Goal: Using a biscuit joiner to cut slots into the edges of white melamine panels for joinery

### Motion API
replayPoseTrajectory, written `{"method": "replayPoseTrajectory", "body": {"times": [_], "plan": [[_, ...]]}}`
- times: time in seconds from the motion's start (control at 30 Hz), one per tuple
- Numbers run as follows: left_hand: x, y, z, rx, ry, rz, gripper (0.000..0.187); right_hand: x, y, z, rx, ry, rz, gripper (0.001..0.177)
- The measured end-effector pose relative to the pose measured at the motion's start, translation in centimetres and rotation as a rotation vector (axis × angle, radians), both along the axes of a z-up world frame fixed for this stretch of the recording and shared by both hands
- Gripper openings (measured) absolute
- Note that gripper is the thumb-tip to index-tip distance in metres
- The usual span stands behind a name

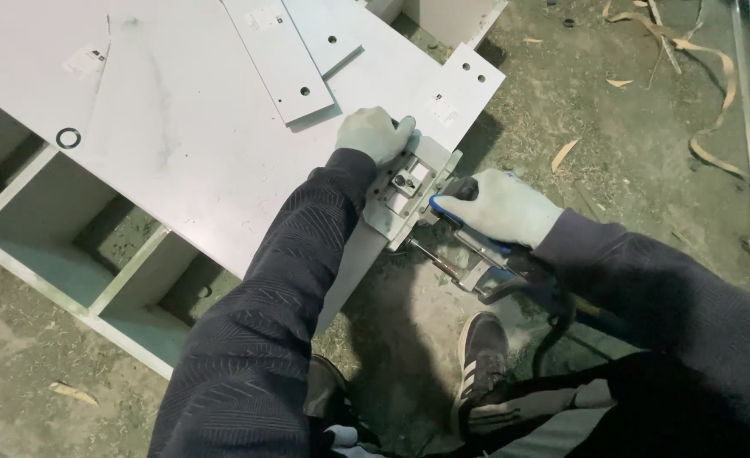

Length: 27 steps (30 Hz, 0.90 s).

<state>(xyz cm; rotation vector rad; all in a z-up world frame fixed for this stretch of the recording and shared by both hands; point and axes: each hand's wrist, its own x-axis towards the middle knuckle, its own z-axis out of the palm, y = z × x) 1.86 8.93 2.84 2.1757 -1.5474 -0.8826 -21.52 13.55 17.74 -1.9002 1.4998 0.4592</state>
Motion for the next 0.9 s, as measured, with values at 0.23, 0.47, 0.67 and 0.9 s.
{"method": "replayPoseTrajectory", "body": {"times": [0.23,0.47,0.67,0.9], "plan": [[0.5,0.1,-0.5,0.007,0.005,0.03,0.069,0.6,-0.3,0.0,0.018,-0.007,-0.017,0.051],[0.1,-0.3,-0.5,0.023,-0.075,0.006,0.062,-0.3,-1.7,-1.7,0.035,0.015,-0.034,0.055],[0.6,0.1,-1.5,0.035,-0.046,0.0,0.068,1.6,0.2,0.5,0.036,0.038,-0.012,0.059],[0.4,1.1,-0.1,0.054,-0.032,0.013,0.062,1.0,-0.8,-0.8,0.076,0.024,-0.011,0.057]]}}
